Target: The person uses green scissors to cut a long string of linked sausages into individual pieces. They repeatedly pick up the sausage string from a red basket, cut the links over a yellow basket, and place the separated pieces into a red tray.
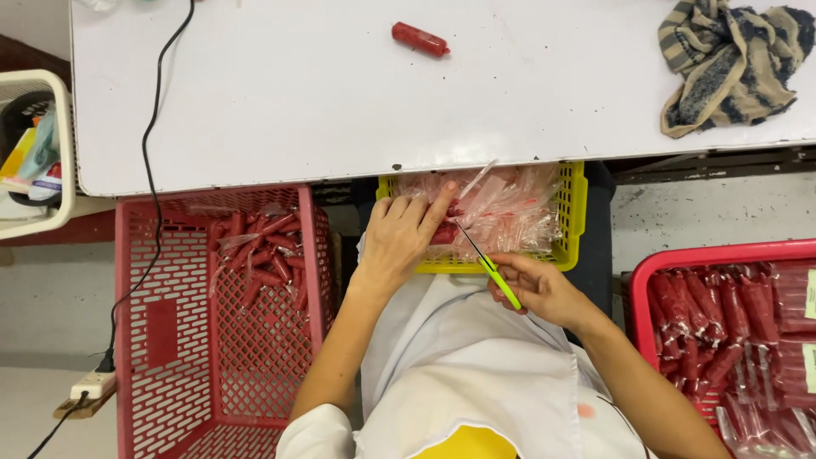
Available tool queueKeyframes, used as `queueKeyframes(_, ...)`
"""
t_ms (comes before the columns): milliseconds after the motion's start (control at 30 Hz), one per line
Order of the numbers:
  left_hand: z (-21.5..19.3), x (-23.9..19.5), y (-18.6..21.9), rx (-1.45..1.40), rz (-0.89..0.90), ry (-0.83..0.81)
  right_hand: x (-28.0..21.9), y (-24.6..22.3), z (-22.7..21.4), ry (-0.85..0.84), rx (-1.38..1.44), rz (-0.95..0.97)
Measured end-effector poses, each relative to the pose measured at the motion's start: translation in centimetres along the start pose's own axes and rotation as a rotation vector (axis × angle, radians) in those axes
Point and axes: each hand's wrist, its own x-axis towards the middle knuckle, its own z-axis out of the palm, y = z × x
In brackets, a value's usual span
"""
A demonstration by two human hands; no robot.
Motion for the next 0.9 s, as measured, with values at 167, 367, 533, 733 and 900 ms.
queueKeyframes(167,4.4,-3.9,-1.0,0.015,-0.011,0.020,-0.1,0.4,0.1,-0.005,-0.054,0.031)
queueKeyframes(367,3.5,-4.3,-0.5,-0.073,-0.034,0.012,0.4,-0.7,1.0,-0.013,-0.180,-0.009)
queueKeyframes(533,2.8,-4.4,0.6,-0.145,-0.019,0.002,1.3,-1.5,1.8,-0.009,-0.214,-0.014)
queueKeyframes(733,3.1,-4.5,1.3,-0.198,-0.089,0.013,0.9,0.1,1.3,0.048,-0.109,0.004)
queueKeyframes(900,3.4,-4.7,1.4,-0.173,-0.061,-0.010,0.5,0.9,1.4,0.086,-0.036,-0.001)
